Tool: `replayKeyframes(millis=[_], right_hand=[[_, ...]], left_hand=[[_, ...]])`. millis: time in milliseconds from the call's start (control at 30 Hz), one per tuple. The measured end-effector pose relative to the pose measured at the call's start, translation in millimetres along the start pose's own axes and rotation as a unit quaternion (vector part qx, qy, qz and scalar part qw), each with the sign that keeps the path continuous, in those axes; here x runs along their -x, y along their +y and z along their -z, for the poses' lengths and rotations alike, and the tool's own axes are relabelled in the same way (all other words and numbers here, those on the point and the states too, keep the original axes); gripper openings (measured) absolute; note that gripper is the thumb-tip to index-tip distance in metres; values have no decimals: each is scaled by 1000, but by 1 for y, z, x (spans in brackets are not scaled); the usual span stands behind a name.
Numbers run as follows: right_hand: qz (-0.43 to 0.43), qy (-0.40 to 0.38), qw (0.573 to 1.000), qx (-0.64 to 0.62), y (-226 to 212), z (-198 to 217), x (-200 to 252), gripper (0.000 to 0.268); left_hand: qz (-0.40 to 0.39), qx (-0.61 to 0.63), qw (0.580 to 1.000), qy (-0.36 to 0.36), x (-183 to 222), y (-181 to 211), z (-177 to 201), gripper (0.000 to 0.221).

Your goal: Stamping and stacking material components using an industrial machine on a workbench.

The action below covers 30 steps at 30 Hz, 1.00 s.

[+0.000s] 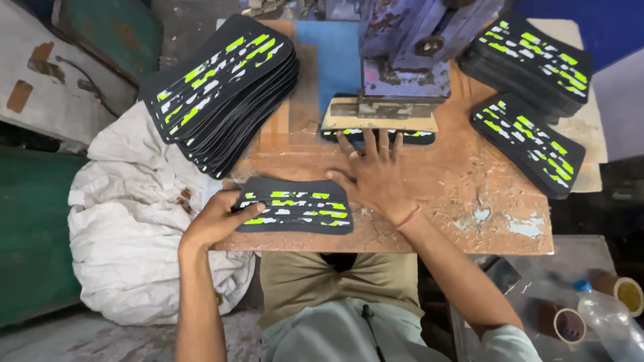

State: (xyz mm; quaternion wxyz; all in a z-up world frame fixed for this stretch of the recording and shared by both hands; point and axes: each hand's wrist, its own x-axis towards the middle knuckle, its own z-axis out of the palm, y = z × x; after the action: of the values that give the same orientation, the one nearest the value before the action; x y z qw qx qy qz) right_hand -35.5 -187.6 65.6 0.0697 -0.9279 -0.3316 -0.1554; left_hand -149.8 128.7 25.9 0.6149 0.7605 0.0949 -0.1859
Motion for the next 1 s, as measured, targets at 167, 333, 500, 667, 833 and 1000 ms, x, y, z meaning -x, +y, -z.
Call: replayKeyframes(millis=[167,333,500,667,833,1000], right_hand=[[-28,12,999,-37,-5,-6,9,72],[-15,-22,993,-111,-13,20,67,71],[-38,-19,990,-136,-22,37,93,67],[-57,-10,988,-141,-23,36,96,62],[-42,7,986,-162,-23,38,96,61],[-41,-11,983,-180,2,37,120,60]], left_hand=[[-39,-13,999,-9,6,11,-3,26],[-55,-9,998,2,19,5,-8,27],[-89,-6,996,13,11,13,-7,28],[-66,-33,996,43,9,-5,-6,23],[-115,-103,973,174,17,-5,-14,23],[-159,2,906,392,20,94,19,16]])
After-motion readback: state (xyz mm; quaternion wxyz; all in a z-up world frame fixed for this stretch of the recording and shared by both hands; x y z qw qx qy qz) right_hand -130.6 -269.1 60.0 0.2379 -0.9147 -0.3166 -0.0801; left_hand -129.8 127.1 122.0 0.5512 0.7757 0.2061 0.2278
